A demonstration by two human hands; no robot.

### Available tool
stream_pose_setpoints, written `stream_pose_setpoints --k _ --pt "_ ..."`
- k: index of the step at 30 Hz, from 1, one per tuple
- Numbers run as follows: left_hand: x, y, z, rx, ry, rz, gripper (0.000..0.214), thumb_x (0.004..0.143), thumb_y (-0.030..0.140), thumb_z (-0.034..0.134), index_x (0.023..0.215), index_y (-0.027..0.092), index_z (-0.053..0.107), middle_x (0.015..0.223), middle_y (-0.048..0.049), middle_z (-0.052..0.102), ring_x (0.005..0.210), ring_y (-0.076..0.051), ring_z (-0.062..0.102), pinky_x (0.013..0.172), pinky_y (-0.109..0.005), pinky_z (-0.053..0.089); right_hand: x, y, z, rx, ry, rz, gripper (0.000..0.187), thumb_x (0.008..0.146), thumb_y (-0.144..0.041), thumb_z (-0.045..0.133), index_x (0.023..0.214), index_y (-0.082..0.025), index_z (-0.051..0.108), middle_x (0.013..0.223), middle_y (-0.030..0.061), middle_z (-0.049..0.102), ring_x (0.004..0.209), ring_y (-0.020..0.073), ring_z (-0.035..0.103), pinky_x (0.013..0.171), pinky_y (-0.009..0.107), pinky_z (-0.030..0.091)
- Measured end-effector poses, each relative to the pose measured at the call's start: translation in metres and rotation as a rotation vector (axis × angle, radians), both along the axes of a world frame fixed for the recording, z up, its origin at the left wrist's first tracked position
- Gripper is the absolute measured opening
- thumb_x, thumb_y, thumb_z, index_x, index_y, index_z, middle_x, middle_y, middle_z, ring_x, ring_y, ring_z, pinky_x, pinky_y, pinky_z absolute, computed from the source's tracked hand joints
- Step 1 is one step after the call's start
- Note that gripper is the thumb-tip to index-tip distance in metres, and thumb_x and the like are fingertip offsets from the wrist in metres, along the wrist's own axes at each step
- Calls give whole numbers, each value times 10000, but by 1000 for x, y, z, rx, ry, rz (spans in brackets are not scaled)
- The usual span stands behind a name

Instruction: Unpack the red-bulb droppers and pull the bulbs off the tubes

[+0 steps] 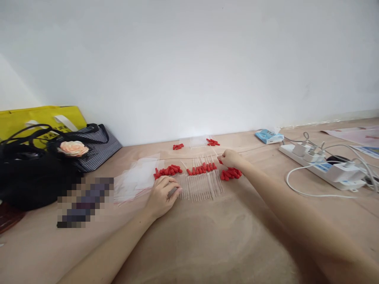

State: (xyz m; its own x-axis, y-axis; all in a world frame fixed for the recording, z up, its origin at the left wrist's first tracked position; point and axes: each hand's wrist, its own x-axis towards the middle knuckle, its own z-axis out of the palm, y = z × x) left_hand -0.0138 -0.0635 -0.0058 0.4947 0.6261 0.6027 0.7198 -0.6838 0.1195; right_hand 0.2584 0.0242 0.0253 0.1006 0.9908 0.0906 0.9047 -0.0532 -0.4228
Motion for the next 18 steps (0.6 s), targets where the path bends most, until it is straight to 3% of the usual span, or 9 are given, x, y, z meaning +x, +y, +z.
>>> stream_pose_setpoints --k 5,8,11,14,16,18 --pt "6 -1 0 2 -46 -8 148 793 265 487 752 188 606 782 -42 578 797 -169 511 752 -335 416 2 -39 0 76 124 144 224 798 -329 413 679 -179 529 662 20 602 604 118 535 567 229 375" --pt "20 -8 3 -49 -119 -16 166 808 263 473 791 180 616 785 -48 598 785 -167 516 734 -326 424 -21 -67 -16 157 463 312 265 822 -372 366 703 -175 496 680 21 597 598 108 527 549 218 385" --pt "34 -18 5 -151 -158 -37 204 834 265 430 928 188 594 860 -51 624 815 -170 528 740 -330 430 -49 -92 -29 169 614 355 286 817 -419 372 698 -181 478 632 2 578 528 98 499 513 216 377" --pt "40 -24 4 -146 -252 56 248 825 297 436 1027 180 519 930 -64 602 832 -179 522 738 -343 429 -65 -110 -28 195 568 415 257 818 -388 402 684 -186 487 607 -20 577 495 84 483 520 216 359" --pt "40 -25 4 -129 -334 151 244 814 318 446 998 169 502 904 -63 586 788 -171 516 713 -335 429 -68 -116 -25 248 497 423 240 821 -360 419 676 -185 496 601 -28 578 493 80 480 531 217 338" --pt "39 -25 4 -190 -337 156 207 823 331 427 912 172 528 844 -47 587 751 -162 514 698 -325 426 -69 -119 -23 286 448 415 235 826 -346 421 680 -183 507 610 -29 584 498 78 481 543 222 317"
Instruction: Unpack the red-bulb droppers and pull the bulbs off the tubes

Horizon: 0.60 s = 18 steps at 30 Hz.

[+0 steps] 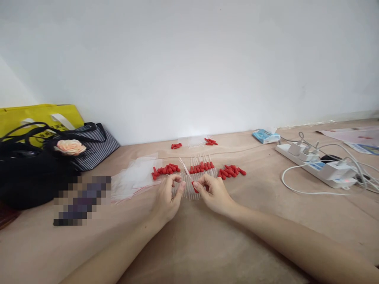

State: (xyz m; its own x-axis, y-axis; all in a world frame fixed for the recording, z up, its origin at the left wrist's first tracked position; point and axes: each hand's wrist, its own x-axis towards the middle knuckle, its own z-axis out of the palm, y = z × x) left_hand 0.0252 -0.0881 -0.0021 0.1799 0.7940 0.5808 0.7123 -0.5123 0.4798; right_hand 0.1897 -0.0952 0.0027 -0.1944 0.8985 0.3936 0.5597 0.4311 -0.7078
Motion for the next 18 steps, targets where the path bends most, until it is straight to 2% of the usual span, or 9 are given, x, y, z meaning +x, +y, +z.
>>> stream_pose_setpoints --k 5,7,9,12,14,16,18 --pt "6 -4 1 -139 12 -218 223 855 324 378 848 189 555 777 -21 597 752 -151 539 690 -287 429 -4 -4 -5 45 -128 11 273 860 -295 365 684 -192 548 582 -42 575 550 90 484 604 245 267" --pt "7 -5 1 -159 4 -218 223 867 310 349 831 187 531 721 -3 579 682 -130 539 635 -256 427 -2 -6 -6 126 -188 29 250 857 -272 375 719 -209 573 583 -42 578 603 101 492 623 254 248" --pt "5 -4 1 -140 35 -175 218 874 297 330 816 183 506 676 12 552 621 -117 523 588 -239 415 3 -7 -6 293 -256 -3 218 841 -280 411 735 -208 588 627 -24 598 641 111 492 639 271 237" --pt "-3 0 1 -6 174 -154 206 869 294 349 818 178 512 704 0 539 625 -117 510 595 -241 406 16 -5 -3 634 -377 -99 207 835 -309 442 762 -210 608 777 16 634 713 126 501 699 303 230" --pt "-8 1 1 117 290 -174 206 862 295 372 826 178 537 738 -18 542 658 -127 508 620 -251 403 25 -3 -2 806 -455 -94 183 843 -317 444 895 -250 607 910 15 636 820 142 507 776 320 220" --pt "-9 1 1 233 392 -191 198 856 289 394 828 181 559 735 -26 549 666 -137 499 624 -263 391 30 -1 -4 886 -518 -29 204 855 -306 435 1004 -278 572 942 1 633 899 149 495 854 346 188" --pt "-8 0 0 345 462 -216 176 845 273 426 823 181 574 710 -27 553 657 -143 488 618 -275 374 32 0 -8 909 -548 46 203 866 -274 421 1002 -266 571 808 -13 644 857 139 501 895 374 165"
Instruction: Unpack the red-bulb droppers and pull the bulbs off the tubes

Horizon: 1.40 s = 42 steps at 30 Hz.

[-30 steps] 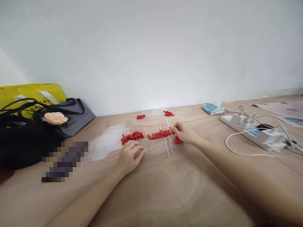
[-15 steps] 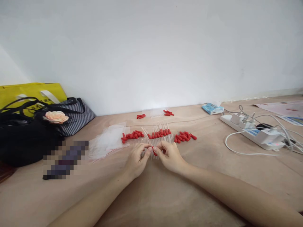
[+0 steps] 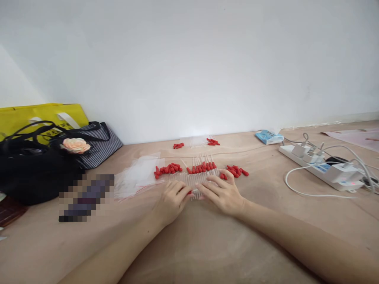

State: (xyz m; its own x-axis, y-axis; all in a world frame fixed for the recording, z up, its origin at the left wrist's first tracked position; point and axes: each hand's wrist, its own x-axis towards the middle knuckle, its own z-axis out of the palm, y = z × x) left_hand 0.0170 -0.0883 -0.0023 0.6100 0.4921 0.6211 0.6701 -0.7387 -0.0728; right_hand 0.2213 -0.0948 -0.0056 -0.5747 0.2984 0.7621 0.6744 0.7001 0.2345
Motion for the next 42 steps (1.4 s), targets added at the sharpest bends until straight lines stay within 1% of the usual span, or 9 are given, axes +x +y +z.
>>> stream_pose_setpoints --k 5,10,18,23,26,29,33,38,42 --pt "4 -3 -4 117 33 -110 162 829 270 467 816 174 597 672 -28 539 646 -139 461 617 -280 358 -2 1 -13 -12 -54 75 210 872 -276 404 873 -206 602 566 -34 555 617 101 436 878 373 202" --pt "1 -3 -5 86 4 -123 228 833 320 455 725 168 585 664 -26 541 656 -139 447 655 -304 340 -1 2 -14 -76 23 122 234 846 -258 429 686 -173 578 528 -28 502 604 102 382 814 360 211" --pt "-6 -4 -3 127 27 -111 216 820 299 487 657 181 563 638 3 577 661 -136 477 699 -327 323 7 3 -14 -119 73 195 230 836 -245 435 670 -166 574 504 -34 477 591 97 355 778 344 215" --pt "-46 2 4 179 -61 97 144 800 226 510 684 182 583 652 -14 572 639 -133 495 625 -280 365 34 10 -16 -191 183 24 204 822 -233 451 698 -173 602 531 -19 505 610 107 396 759 331 233" --pt "-61 11 6 40 -252 219 164 813 256 469 804 174 610 709 -27 552 628 -118 517 592 -241 410 38 13 -16 -207 259 -73 181 829 -220 444 825 -181 620 591 -12 556 622 108 425 748 321 239" --pt "-68 24 8 -66 -398 443 255 790 308 433 882 155 616 771 -45 551 622 -125 536 579 -243 440 33 16 -16 -214 289 -164 217 828 -189 422 942 -175 607 638 3 582 655 120 459 736 313 243" --pt "-78 45 10 -276 -504 674 370 700 319 449 999 129 558 805 -50 579 567 -133 556 573 -263 466 30 21 -20 -221 302 -254 222 827 -202 419 908 -193 626 648 5 596 664 123 480 724 309 233" --pt "-84 56 6 -476 -455 727 450 688 410 483 1049 142 507 799 -34 629 610 -155 599 660 -283 467 31 27 -24 -233 260 -339 226 820 -207 427 894 -221 641 633 4 598 654 126 476 698 309 209" --pt "-78 53 3 -335 -399 706 433 722 433 468 1027 131 525 848 -67 600 679 -174 581 687 -303 460 27 29 -26 -262 217 -414 235 817 -208 419 878 -219 646 620 10 587 625 125 455 679 311 187"
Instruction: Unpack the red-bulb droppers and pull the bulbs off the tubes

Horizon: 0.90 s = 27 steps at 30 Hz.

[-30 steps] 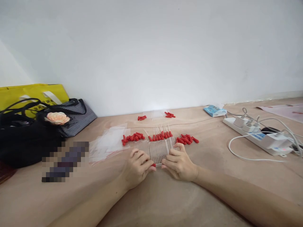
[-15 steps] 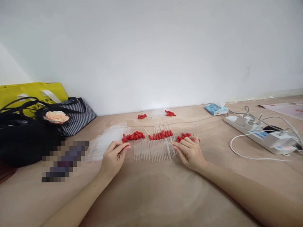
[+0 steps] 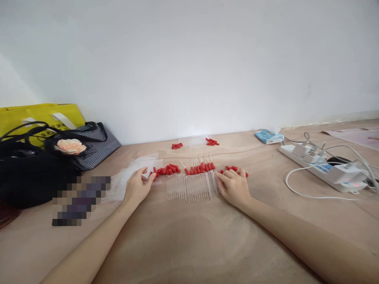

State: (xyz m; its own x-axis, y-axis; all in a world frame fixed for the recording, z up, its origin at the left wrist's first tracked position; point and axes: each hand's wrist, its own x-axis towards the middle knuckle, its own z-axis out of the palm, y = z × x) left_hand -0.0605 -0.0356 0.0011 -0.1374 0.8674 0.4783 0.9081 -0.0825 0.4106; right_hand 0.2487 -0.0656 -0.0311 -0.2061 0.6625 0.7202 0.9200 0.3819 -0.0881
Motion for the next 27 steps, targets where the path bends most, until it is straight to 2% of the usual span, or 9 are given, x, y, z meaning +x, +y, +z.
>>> stream_pose_setpoints --k 2,4,6,8,11,15,20,23,27 --pt "7 -7 0 157 89 -57 375 748 418 455 990 145 543 873 -73 566 745 -183 559 730 -316 449 -3 0 1 -31 -21 -16 240 813 -209 416 895 -220 641 632 14 585 624 126 450 676 312 176" --pt "18 -17 1 232 154 -212 311 772 398 448 951 164 548 883 -67 541 822 -187 535 785 -321 431 -6 -1 2 -70 -35 -24 243 806 -208 413 902 -224 635 655 16 587 634 129 453 670 311 167" --pt "29 -29 2 176 197 -394 281 771 397 468 934 179 536 896 -58 522 867 -187 519 802 -320 425 -10 -2 4 -108 -44 -35 244 795 -203 412 904 -221 629 674 18 587 634 130 455 665 311 160" --pt "38 -41 1 59 217 -491 331 735 433 513 960 190 511 922 -55 498 869 -188 513 768 -320 440 -12 -3 5 -133 -55 -44 244 786 -204 413 907 -216 625 676 20 584 627 130 457 661 312 158" --pt "45 -53 -1 -64 205 -487 487 661 501 568 1032 202 468 969 -56 468 850 -196 514 717 -335 458 -15 -5 7 -138 -64 -50 239 793 -250 414 895 -205 625 666 26 576 639 141 474 662 314 161" --pt "48 -55 -4 -144 185 -439 645 605 548 595 1113 194 416 1046 -85 446 901 -228 510 724 -372 460 -17 -7 7 -139 -51 -18 284 799 -376 428 841 -178 627 652 31 569 660 155 491 665 318 173" --pt "52 -54 -3 -167 154 -423 620 595 563 595 1053 176 436 1065 -102 459 994 -266 480 803 -421 430 -19 -10 9 -142 -27 50 442 752 -532 452 933 -160 607 697 38 587 703 174 506 696 330 188" --pt "54 -55 -3 -201 136 -413 621 598 567 590 1045 167 431 1082 -112 464 1009 -271 473 811 -427 426 -16 -8 11 -153 3 46 399 776 -496 439 929 -168 606 745 43 600 722 173 513 707 336 191" --pt "51 -55 -4 -164 132 -422 610 610 563 585 1057 181 424 1074 -103 483 991 -263 486 807 -419 427 -8 7 18 -221 68 -39 275 824 -350 395 846 -195 622 786 42 615 736 166 522 710 344 192"
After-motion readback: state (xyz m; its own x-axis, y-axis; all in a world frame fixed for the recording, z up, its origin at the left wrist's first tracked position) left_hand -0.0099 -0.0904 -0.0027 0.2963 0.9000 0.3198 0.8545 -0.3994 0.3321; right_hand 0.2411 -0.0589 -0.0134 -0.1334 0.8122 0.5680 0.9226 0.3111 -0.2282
